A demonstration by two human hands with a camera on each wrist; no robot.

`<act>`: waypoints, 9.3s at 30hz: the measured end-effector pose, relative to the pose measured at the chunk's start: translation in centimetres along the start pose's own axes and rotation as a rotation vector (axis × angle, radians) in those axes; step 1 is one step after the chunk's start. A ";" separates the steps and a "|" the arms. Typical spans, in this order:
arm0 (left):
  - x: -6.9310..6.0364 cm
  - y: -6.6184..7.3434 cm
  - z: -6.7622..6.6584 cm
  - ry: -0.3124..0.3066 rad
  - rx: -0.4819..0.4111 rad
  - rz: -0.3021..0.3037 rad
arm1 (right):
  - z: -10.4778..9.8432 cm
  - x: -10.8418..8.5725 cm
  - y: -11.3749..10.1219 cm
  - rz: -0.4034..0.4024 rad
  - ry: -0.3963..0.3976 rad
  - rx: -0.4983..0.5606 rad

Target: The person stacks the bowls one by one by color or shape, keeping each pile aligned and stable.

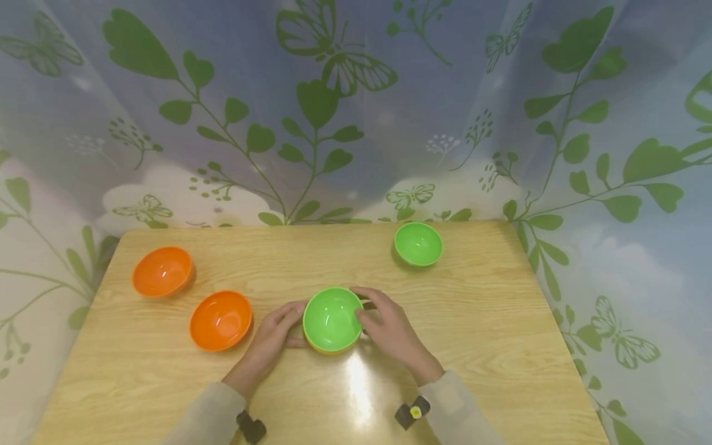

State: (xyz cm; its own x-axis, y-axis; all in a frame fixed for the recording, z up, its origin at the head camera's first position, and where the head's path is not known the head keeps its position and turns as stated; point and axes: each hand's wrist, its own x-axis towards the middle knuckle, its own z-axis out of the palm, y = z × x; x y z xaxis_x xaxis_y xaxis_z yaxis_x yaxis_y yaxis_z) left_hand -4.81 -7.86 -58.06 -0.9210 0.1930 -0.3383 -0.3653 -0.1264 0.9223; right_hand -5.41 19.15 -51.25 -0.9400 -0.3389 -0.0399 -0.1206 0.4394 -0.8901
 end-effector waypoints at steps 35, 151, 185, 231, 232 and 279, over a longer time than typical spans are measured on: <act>0.1 -0.2 -0.2 -0.014 0.002 0.000 | -0.8 -0.4 2.0 0.213 -0.001 0.272; 0.1 -0.2 -0.3 -0.014 -0.006 -0.005 | -9.1 1.8 7.5 0.469 0.329 0.296; 0.0 -0.1 -0.4 -0.011 0.011 -0.007 | -10.2 3.9 7.9 0.541 0.404 0.387; 0.1 0.0 -0.4 -0.012 -0.007 -0.018 | -10.4 7.1 9.0 0.522 0.454 0.533; 0.1 0.0 -0.4 -0.009 -0.007 -0.021 | -10.4 7.1 9.0 0.519 0.457 0.530; 0.0 -0.1 -0.3 0.002 0.005 -0.015 | -8.2 5.2 3.2 0.379 0.249 0.393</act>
State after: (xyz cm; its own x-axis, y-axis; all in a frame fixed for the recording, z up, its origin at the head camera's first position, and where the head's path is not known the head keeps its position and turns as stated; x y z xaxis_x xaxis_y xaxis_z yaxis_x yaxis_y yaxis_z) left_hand -4.86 -8.16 -58.18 -0.9157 0.1931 -0.3523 -0.3782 -0.1184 0.9181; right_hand -13.34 25.60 -50.54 -0.9467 0.0076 -0.3219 0.3200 0.1351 -0.9377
